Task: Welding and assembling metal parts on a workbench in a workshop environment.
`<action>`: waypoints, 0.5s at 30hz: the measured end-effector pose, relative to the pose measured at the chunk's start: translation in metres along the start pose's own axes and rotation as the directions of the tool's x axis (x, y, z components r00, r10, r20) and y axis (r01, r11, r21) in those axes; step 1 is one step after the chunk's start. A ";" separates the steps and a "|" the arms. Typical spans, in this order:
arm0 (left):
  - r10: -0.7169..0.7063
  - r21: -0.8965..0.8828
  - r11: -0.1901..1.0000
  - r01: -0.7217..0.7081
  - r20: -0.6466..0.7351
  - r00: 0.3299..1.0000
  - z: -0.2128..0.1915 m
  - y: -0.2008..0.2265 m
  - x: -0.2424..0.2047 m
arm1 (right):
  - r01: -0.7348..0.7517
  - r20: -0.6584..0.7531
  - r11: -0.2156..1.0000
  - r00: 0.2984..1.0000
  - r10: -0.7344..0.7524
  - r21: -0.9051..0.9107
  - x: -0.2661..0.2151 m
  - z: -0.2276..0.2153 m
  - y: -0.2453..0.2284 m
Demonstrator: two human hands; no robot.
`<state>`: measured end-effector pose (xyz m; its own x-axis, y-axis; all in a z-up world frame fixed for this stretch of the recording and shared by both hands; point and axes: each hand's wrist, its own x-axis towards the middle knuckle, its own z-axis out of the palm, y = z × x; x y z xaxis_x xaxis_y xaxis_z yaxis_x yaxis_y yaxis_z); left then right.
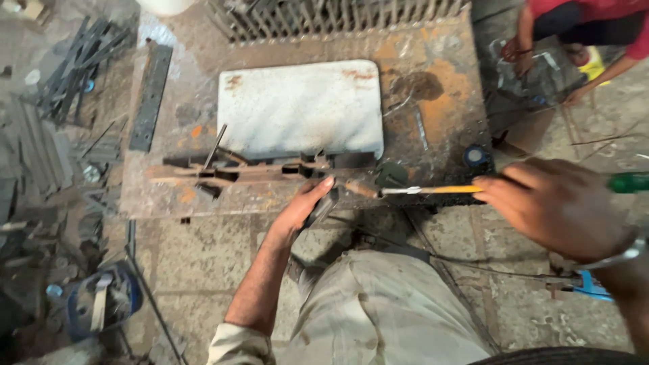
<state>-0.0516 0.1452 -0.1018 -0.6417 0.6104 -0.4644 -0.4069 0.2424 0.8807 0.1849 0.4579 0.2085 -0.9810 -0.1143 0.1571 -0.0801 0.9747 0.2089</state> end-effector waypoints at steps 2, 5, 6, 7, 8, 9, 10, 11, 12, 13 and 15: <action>0.031 -0.005 1.000 -0.031 0.044 0.999 -0.005 0.000 -0.003 | -0.015 -0.037 0.998 0.999 0.017 0.068 0.009 0.001 -0.004; 0.024 -0.009 1.000 -0.024 0.064 0.998 -0.005 0.004 -0.008 | 0.016 -0.060 0.987 0.998 -0.006 0.160 0.009 0.002 -0.005; -0.004 -0.016 1.000 0.004 0.012 1.000 -0.009 0.007 -0.011 | 0.085 -0.063 0.979 0.995 -0.075 0.187 0.010 0.002 -0.005; 0.004 0.002 1.000 -0.004 0.043 0.999 -0.010 0.001 -0.008 | 0.051 -0.064 0.984 0.997 -0.041 0.173 0.008 -0.001 -0.006; 0.053 0.101 0.993 -0.057 0.039 0.998 -0.014 -0.004 -0.006 | 0.078 0.019 0.987 0.996 -0.082 0.138 0.008 -0.004 -0.007; 0.104 0.198 0.974 -0.110 0.040 0.994 -0.018 -0.010 -0.004 | 0.106 0.105 0.989 0.988 -0.117 0.106 0.008 -0.007 -0.008; 0.105 0.213 0.970 -0.115 0.057 0.993 -0.019 -0.013 -0.005 | 0.084 0.101 0.991 0.990 -0.095 0.105 0.007 -0.002 -0.006; 0.053 0.255 0.965 -0.067 0.061 0.997 -0.022 -0.016 -0.006 | 0.140 0.026 0.975 0.989 -0.146 0.174 0.006 0.003 -0.005; 0.000 0.294 0.956 -0.016 0.055 0.998 -0.026 -0.020 -0.009 | 0.206 -0.057 0.950 0.978 -0.198 0.236 0.006 0.009 -0.004; 0.001 0.308 0.951 -0.020 0.064 0.998 -0.026 -0.030 -0.002 | 0.192 -0.062 0.952 0.981 -0.182 0.237 0.008 0.016 -0.001; -0.031 0.099 0.995 0.016 0.145 0.989 -0.034 -0.050 0.006 | -0.008 0.333 0.817 0.915 -0.226 0.577 0.019 0.030 0.005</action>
